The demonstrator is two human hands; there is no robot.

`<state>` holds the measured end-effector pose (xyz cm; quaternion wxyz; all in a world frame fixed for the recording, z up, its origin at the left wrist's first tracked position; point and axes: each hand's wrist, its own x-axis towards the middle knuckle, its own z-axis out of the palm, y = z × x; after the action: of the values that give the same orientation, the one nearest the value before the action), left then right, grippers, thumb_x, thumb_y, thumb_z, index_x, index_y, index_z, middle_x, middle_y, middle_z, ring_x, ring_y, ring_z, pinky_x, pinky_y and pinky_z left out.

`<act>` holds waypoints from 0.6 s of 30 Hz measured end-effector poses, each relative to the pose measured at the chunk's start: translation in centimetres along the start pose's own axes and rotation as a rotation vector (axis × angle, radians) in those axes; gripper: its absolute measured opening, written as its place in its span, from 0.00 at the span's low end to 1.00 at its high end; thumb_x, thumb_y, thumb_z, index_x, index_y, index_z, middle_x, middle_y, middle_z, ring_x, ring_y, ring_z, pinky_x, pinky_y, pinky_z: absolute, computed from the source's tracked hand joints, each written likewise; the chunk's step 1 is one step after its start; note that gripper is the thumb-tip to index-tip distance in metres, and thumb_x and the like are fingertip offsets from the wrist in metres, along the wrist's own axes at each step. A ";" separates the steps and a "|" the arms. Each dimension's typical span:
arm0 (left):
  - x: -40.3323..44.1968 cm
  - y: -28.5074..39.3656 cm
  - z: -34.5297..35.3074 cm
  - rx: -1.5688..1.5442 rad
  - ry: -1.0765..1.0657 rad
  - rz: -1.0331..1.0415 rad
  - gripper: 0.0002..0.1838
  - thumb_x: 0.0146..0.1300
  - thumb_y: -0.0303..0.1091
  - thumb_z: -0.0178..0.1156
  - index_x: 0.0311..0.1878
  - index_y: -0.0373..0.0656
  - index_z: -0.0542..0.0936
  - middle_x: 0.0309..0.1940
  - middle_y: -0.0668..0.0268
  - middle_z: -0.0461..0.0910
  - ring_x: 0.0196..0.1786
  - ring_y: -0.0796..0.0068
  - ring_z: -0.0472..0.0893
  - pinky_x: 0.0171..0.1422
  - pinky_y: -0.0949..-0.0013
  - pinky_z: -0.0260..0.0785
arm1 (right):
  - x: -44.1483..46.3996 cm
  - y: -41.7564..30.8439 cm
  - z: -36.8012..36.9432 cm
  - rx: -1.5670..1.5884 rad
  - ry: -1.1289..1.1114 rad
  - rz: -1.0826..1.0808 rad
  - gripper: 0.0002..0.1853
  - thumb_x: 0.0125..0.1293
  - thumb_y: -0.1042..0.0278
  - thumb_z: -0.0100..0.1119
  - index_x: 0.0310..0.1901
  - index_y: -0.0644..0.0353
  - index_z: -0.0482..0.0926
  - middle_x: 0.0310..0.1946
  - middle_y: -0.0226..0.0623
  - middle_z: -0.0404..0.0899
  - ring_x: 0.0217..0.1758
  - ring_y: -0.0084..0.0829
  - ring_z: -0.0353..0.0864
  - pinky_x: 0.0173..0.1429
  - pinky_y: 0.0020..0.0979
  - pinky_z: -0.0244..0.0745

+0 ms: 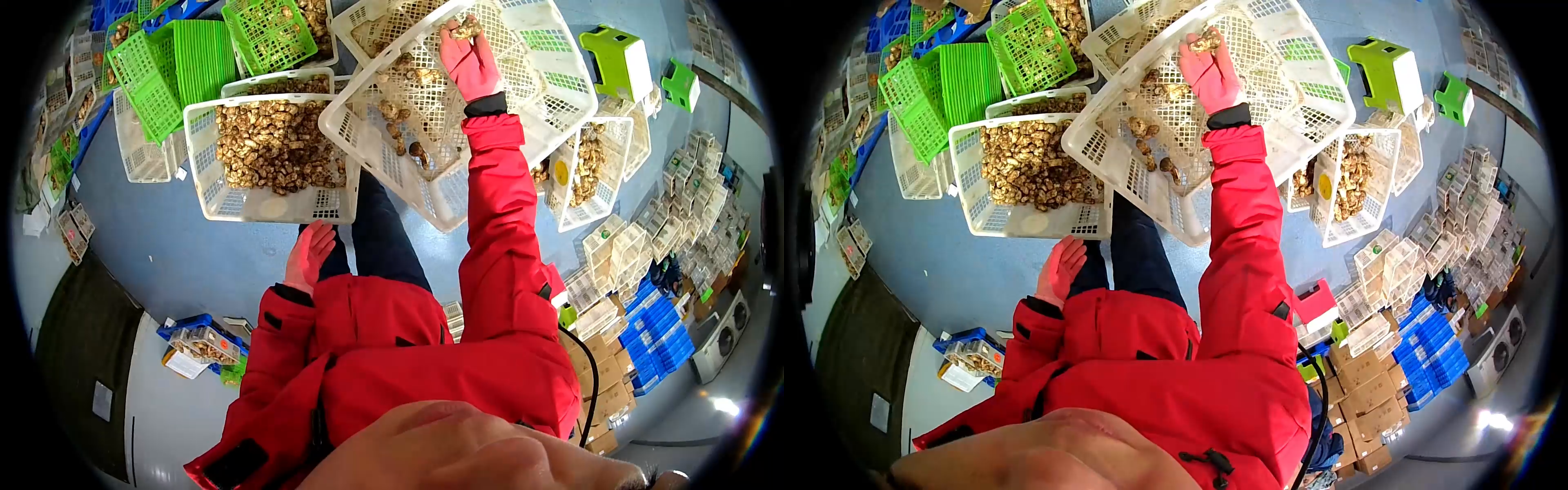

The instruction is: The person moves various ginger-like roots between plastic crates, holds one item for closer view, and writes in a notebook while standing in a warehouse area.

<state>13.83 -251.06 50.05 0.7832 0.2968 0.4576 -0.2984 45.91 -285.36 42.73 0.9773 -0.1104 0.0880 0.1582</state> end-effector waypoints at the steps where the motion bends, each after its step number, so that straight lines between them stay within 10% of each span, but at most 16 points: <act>1: 0.0 0.0 0.1 -0.001 0.006 -0.002 0.26 0.64 0.47 0.47 0.59 0.40 0.64 0.56 0.59 0.68 0.58 0.66 0.68 0.63 0.65 0.58 | -0.2 0.5 0.6 -0.054 0.013 -0.044 0.19 0.68 0.68 0.40 0.61 0.56 0.59 0.57 0.46 0.63 0.60 0.41 0.64 0.62 0.40 0.62; 12: -1.1 0.5 -0.5 0.023 -0.032 -0.005 0.26 0.64 0.48 0.48 0.59 0.41 0.64 0.55 0.59 0.69 0.57 0.66 0.68 0.62 0.65 0.59 | -2.0 2.4 4.3 -0.165 -0.013 -0.116 0.23 0.65 0.76 0.44 0.61 0.52 0.57 0.51 0.44 0.66 0.57 0.39 0.67 0.58 0.37 0.68; 18: -2.0 1.1 -1.6 -0.003 -0.020 -0.008 0.25 0.64 0.46 0.47 0.58 0.39 0.64 0.55 0.58 0.69 0.57 0.65 0.68 0.62 0.65 0.59 | -4.0 3.7 5.3 -0.550 -0.070 -0.123 0.23 0.59 0.75 0.53 0.57 0.67 0.61 0.41 0.43 0.73 0.45 0.35 0.74 0.51 0.30 0.71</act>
<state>12.93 -248.78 51.41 0.7871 0.2908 0.4512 -0.3037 41.74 -281.81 47.99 0.9208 -0.3709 0.0013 0.1204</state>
